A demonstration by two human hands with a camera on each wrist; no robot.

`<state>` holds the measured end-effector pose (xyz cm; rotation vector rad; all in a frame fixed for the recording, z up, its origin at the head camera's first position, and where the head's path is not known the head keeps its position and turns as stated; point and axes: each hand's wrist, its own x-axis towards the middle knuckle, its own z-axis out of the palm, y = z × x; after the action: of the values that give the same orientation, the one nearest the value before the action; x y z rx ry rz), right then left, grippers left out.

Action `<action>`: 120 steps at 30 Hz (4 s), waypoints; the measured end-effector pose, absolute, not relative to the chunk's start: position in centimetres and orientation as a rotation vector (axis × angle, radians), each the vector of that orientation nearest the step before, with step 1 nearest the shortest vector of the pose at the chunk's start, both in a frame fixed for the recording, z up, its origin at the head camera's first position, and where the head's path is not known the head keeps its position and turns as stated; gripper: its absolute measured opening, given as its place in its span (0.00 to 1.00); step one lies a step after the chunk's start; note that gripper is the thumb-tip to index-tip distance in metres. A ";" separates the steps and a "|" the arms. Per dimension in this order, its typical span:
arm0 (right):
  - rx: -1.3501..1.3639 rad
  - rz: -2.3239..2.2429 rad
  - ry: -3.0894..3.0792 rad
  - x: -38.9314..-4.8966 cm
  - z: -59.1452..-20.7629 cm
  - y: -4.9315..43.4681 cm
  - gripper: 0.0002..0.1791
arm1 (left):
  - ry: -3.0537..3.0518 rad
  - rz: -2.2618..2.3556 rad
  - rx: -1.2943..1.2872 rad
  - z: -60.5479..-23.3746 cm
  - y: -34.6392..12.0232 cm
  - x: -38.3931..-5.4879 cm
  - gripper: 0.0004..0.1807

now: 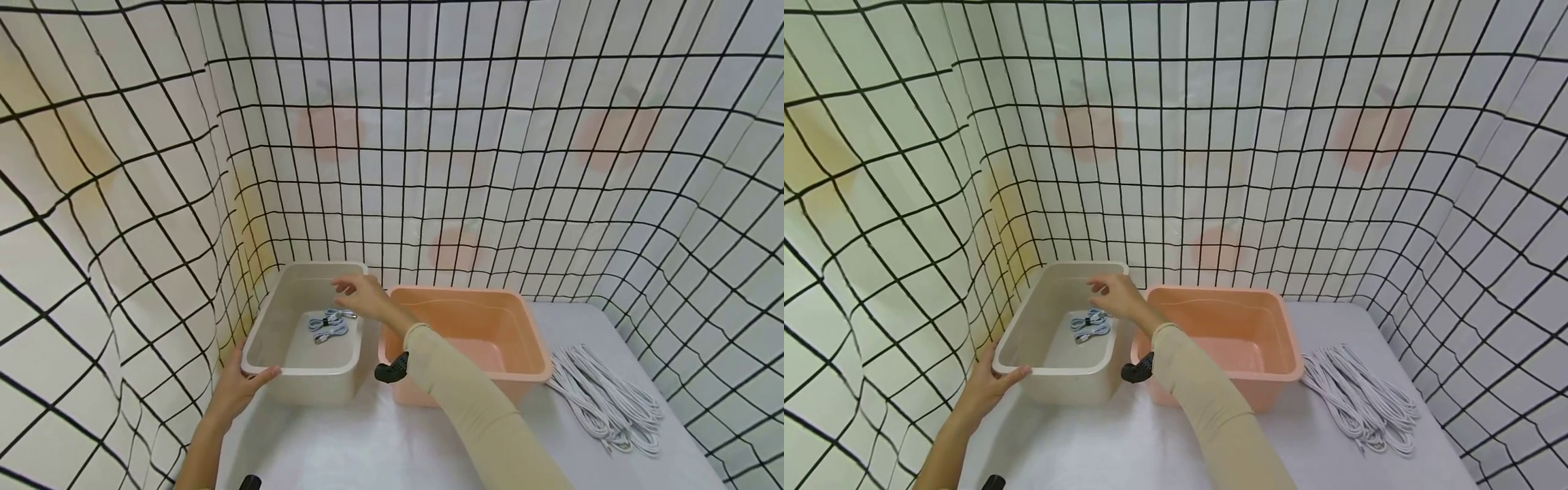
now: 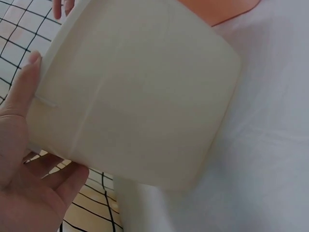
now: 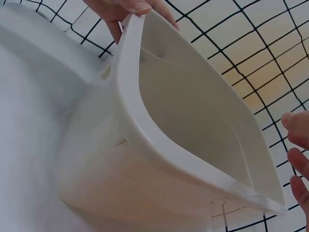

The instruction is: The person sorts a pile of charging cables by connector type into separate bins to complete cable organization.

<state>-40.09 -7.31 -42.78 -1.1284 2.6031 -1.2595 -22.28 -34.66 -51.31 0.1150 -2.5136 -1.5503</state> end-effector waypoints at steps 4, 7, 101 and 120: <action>-1.123 -1.289 2.611 -40.1 -43.1 -7.0 0.23 | -2.529 -1.492 0.083 -51.0 -34.7 -22.2 0.54; -1.130 -1.301 2.610 -40.2 -43.1 -6.8 0.23 | -2.549 -1.433 0.089 -50.5 -34.6 -22.1 0.56; -0.931 -1.453 2.815 -39.5 -43.1 7.7 0.21 | -2.550 -1.315 -0.286 -47.0 -20.3 -27.8 0.60; -0.820 -1.455 2.882 -39.3 -44.1 10.5 0.19 | -2.623 -1.328 -0.327 -47.0 -15.8 -27.7 0.61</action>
<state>-39.31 10.53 -44.14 -0.8195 2.8816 -1.4545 -27.72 -15.78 -46.97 -0.3271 -2.6231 -1.3283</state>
